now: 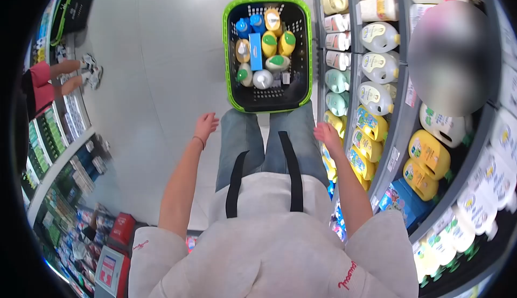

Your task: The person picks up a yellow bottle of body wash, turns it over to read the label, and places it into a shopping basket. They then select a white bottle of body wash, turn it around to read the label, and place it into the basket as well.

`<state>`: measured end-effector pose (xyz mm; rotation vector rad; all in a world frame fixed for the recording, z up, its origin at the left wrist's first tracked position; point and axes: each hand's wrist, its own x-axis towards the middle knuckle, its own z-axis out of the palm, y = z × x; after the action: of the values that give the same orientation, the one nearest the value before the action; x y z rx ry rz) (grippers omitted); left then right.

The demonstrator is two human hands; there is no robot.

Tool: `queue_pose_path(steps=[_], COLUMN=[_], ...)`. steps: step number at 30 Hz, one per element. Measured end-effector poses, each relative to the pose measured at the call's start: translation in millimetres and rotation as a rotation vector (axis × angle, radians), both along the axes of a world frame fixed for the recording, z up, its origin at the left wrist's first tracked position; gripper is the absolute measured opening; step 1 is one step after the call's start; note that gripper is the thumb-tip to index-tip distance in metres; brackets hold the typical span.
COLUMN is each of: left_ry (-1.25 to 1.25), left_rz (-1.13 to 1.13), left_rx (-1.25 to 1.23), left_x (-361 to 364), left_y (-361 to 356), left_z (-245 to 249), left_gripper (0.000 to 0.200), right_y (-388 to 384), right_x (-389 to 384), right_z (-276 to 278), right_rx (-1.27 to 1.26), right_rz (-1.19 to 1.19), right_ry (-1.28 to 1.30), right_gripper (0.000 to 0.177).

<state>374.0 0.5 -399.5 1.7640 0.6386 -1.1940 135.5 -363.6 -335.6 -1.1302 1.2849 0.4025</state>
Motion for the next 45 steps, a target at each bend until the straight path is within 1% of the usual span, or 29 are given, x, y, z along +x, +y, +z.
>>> queue_pose_path(steps=[3, 5, 6, 7, 9, 11, 13, 15, 17, 19, 21, 23, 24, 25, 26, 27, 28, 30, 32, 34, 35, 36, 37, 39, 40, 41, 43, 44, 45], left_ry=[-0.118, -0.108, -0.099, -0.089, -0.033, -0.022, -0.028, -0.07, -0.372, -0.416, -0.452, -0.405, -0.332, -0.342, -0.301, -0.259, -0.267, -0.232, -0.203, -0.174, -0.099, -0.025, -0.032, 0.028, 0.028, 0.029, 0.029, 0.017, 0.006], left_rz=[-0.124, -0.098, -0.076, -0.057, -0.066, -0.066, -0.047, -0.151, -0.503, -0.566, -0.631, -0.648, -0.611, -0.613, -0.544, -0.475, -0.475, -0.325, -0.271, -0.215, -0.091, 0.034, 0.04, 0.102, 0.113, 0.146, 0.195, 0.182, 0.17], left_rx=[0.043, 0.107, 0.117, 0.126, 0.158, 0.184, 0.077, 0.026, -0.025, 0.016, 0.06, 0.052, 0.089, 0.082, 0.084, 0.088, 0.088, 0.065, 0.039, 0.018, -0.023, -0.065, -0.056, -0.079, -0.062, -0.075, -0.07, -0.077, -0.085], left_x=[-1, -3, -5, -8, -13, -21, -31, -38, -41, -43, -39, -32, -27, -23, -18, -14, -10, -3, 3, 9, 9, 10, 12, 9, 5, 2, 0, -1, -5], left_y=[55, 83, 92, 98, 105, 92, 80, 61, 47, 29, 25, 14, 6, 2, 3, 1, -5, -16, -28, -42, -48, -53, -59, -64, -65, -66, -63, -61, -56], left_z=[10, 12, 16, 20, 17, 31, 30, 29, 20, 17, 20, 21, 38, 35, 34, 33, 37, 50, 56, 70, 77, 83, 87, 94, 96, 98, 100, 101, 100], left_gripper=[0.033, 0.033, 0.032, 0.032, 0.032, 0.032, 0.033, 0.035, 0.036, 0.036, 0.036, 0.036, 0.034, 0.034, 0.033, 0.032, 0.032, 0.033, 0.034, 0.036, 0.038, 0.04, 0.04, 0.042, 0.042, 0.042, 0.042, 0.042, 0.042], right_y=[25, 37, 43, 45, 43, 40, 37, 26, 17, -2, -22, -50, -67, -89, -112, -132, -151, -189, -223, -252, -264, -274, -283, -296, -303, -307, -318, -332, -331], right_x=[-31, -46, -56, -63, -68, -65, -47, -26, -6, 7, 21, 36, 43, 49, 55, 64, 74, 92, 107, 123, 130, 137, 145, 158, 165, 170, 181, 184, 190], right_z=[27, 35, 29, 25, 14, 9, 26, 46, 56, 61, 76, 99, 109, 116, 123, 137, 155, 180, 195, 199, 199, 201, 202, 199, 197, 194, 184, 164, 160], right_rx=[-0.032, -0.115, -0.189, -0.209, -0.202, -0.242, -0.248, -0.221, -0.11, -0.13, -0.117, -0.144, -0.164, -0.175, -0.182, -0.226, -0.267, -0.333, -0.383, -0.485, -0.544, -0.56, -0.547, -0.694, -0.704, -0.683, -0.8, -0.924, -0.985], right_rz=[-0.048, 0.158, 0.17, 0.158, 0.367, 0.304, 0.203, 0.168, -0.085, -0.067, -0.251, -0.319, -0.378, -0.403, -0.426, -0.46, -0.495, -0.553, -0.59, -0.6, -0.592, -0.562, -0.562, -0.523, -0.518, -0.512, -0.403, -0.308, -0.333], right_ry=[0.018, 0.087, 0.0, -0.015, 0.117, 0.079, -0.013, -0.054, -0.08, -0.13, -0.321, -0.401, -0.465, -0.549, -0.631, -0.643, -0.655, -0.738, -0.788, -0.796, -0.788, -0.782, -0.787, -0.743, -0.724, -0.72, -0.713, -0.702, -0.732], right_gripper=[0.033, 0.034, 0.034, 0.034, 0.036, 0.038, 0.038, 0.037, 0.034, 0.032, 0.029, 0.028, 0.028, 0.027, 0.027, 0.028, 0.029, 0.032, 0.041, 0.051, 0.056, 0.067, 0.067, 0.074, 0.079, 0.079, 0.088, 0.087, 0.084])
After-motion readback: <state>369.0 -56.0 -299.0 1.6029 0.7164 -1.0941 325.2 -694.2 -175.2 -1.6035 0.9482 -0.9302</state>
